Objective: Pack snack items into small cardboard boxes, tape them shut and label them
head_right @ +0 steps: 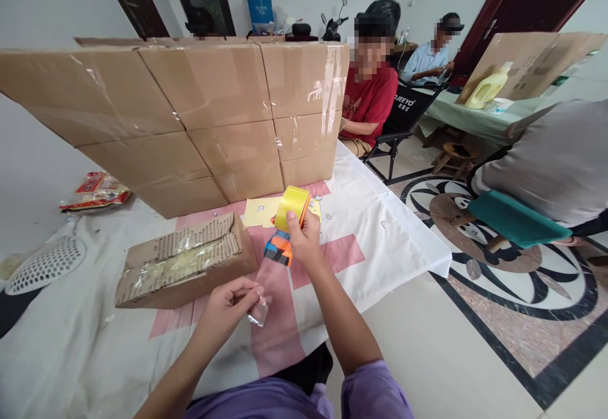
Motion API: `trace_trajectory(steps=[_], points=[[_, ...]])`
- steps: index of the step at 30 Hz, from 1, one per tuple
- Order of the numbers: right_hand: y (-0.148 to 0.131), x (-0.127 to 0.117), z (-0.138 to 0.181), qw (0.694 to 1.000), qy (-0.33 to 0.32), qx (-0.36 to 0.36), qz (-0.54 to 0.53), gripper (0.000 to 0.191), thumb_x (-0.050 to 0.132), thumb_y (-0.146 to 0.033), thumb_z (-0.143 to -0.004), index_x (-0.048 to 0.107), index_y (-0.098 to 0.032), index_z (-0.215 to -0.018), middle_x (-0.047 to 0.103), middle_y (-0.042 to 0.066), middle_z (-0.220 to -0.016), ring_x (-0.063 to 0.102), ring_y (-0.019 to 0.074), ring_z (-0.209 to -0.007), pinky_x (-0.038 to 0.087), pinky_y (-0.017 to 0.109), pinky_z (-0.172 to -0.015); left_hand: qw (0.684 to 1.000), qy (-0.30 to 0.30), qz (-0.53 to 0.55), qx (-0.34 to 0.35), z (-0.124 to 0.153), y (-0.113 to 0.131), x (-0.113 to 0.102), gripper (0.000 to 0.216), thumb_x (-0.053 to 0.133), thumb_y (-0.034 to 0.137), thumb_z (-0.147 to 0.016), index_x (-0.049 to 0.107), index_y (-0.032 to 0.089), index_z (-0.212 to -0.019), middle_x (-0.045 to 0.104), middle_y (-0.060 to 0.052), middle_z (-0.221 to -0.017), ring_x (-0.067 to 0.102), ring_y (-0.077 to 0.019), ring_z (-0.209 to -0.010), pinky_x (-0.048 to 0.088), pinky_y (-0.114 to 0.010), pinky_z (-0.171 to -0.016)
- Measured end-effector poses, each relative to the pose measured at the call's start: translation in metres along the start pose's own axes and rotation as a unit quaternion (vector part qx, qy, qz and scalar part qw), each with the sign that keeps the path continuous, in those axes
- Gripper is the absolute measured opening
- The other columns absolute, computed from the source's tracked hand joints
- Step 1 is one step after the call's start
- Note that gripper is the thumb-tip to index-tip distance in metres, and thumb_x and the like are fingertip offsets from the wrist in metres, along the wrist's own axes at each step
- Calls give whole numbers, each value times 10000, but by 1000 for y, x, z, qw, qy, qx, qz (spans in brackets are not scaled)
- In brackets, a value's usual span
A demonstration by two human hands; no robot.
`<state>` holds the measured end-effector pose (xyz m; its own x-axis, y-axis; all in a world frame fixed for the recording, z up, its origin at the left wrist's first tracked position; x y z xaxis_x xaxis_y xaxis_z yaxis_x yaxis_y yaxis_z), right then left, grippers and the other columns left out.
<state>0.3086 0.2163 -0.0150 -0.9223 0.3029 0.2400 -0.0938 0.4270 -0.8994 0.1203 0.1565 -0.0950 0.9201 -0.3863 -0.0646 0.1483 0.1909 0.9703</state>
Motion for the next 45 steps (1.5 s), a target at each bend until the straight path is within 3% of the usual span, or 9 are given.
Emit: trace_trajectory(steps=[6,11,17,22,27,38,45], points=[[0,-4,14,998,29,33,-34,423,584,-608,-907,661,-202,-814,709,33,-715,675,188,-611,552,296,-582,999,24,-22,20,-10,-11,-1,486,684,625,-773,613,183,-582,643,-41,-528,587,-167,-486,483,-253,-505],[12,-13,33,991,73,89,-69,417,614,-622,-868,661,-215,-794,674,24,-679,623,189,-579,500,289,-530,987,103,-93,85,-15,-10,-13,557,716,676,-698,573,186,-477,584,-33,-480,527,-158,-491,418,-244,-505],[24,-26,49,980,129,101,-115,373,650,-581,-856,709,-215,-815,677,30,-676,617,184,-575,509,286,-539,975,148,-105,128,-9,-13,-15,552,706,668,-738,587,191,-486,558,-19,-491,511,-156,-508,401,-241,-517],[33,-38,60,965,201,125,-117,431,709,-634,-783,687,-203,-776,670,19,-671,607,167,-555,523,272,-528,982,136,-81,108,-10,-23,-11,586,699,707,-725,578,180,-498,540,-13,-499,482,-145,-519,376,-235,-526],[57,-43,76,938,255,192,-137,448,774,-617,-715,681,-204,-863,678,21,-776,659,195,-673,566,291,-590,982,131,-84,110,-12,-28,-17,545,736,672,-697,599,182,-503,532,-10,-494,469,-144,-512,352,-234,-510],[56,-20,72,941,208,194,-183,496,748,-663,-741,651,-188,-843,655,1,-694,625,164,-615,526,257,-563,967,144,-142,152,-1,-16,-24,459,762,619,-698,654,190,-574,598,-10,-535,534,-161,-550,405,-239,-552],[68,-23,79,936,224,218,-162,540,748,-682,-728,650,-181,-904,670,6,-758,651,183,-692,545,283,-637,973,145,-125,130,-5,-30,-30,537,740,671,-696,595,176,-547,541,1,-518,453,-128,-525,356,-220,-519]])
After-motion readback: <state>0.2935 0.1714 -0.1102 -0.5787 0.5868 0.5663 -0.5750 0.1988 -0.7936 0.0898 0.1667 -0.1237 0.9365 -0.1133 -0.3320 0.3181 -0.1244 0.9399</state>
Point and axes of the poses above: each hand's wrist, its own z-axis away from the middle knuckle, its own x-axis out of the palm, y = z × x, the point moved 10 cm from there along -z, towards the middle knuckle
